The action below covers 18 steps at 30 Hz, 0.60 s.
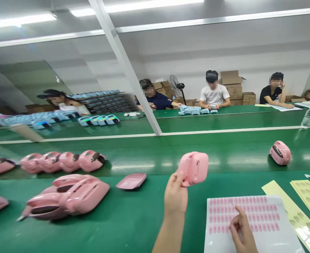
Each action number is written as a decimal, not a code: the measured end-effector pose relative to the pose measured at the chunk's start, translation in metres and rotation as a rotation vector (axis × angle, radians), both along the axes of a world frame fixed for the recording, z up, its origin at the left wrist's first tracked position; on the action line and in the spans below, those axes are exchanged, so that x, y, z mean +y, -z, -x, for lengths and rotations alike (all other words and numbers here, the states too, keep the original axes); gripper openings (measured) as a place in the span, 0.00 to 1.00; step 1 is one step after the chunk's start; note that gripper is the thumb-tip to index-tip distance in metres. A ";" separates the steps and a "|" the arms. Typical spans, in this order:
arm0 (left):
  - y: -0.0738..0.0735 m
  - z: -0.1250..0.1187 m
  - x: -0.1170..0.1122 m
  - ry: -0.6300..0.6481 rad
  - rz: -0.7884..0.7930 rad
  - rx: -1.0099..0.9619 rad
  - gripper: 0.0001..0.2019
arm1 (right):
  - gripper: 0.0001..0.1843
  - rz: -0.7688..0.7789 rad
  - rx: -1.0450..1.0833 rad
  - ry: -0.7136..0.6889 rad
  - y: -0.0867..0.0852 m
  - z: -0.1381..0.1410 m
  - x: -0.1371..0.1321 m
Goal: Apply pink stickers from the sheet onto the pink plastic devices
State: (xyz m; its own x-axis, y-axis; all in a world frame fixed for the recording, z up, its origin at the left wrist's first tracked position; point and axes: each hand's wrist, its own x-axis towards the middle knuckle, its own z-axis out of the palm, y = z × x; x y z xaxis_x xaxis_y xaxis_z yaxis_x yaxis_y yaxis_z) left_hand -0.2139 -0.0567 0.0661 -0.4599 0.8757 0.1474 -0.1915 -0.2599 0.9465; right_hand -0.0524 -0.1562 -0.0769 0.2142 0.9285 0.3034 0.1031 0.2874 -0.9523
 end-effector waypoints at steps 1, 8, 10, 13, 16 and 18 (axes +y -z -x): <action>0.006 -0.013 -0.015 -0.007 -0.002 0.011 0.16 | 0.19 -0.026 0.047 0.029 -0.008 -0.002 0.000; 0.068 -0.084 -0.108 -0.070 -0.165 0.734 0.07 | 0.27 -0.071 0.217 -0.112 -0.085 -0.018 -0.003; 0.082 -0.101 -0.125 -0.051 -0.253 0.794 0.05 | 0.30 -0.035 0.233 -0.095 -0.096 -0.018 -0.007; 0.097 -0.117 -0.139 -0.001 -0.302 0.780 0.10 | 0.28 -0.001 0.248 -0.059 -0.103 -0.021 -0.014; 0.105 -0.116 -0.142 -0.006 -0.278 0.548 0.12 | 0.26 -0.005 0.274 -0.108 -0.110 -0.035 -0.021; 0.108 -0.107 -0.140 0.016 -0.162 0.193 0.16 | 0.27 0.004 0.321 -0.169 -0.120 -0.050 -0.023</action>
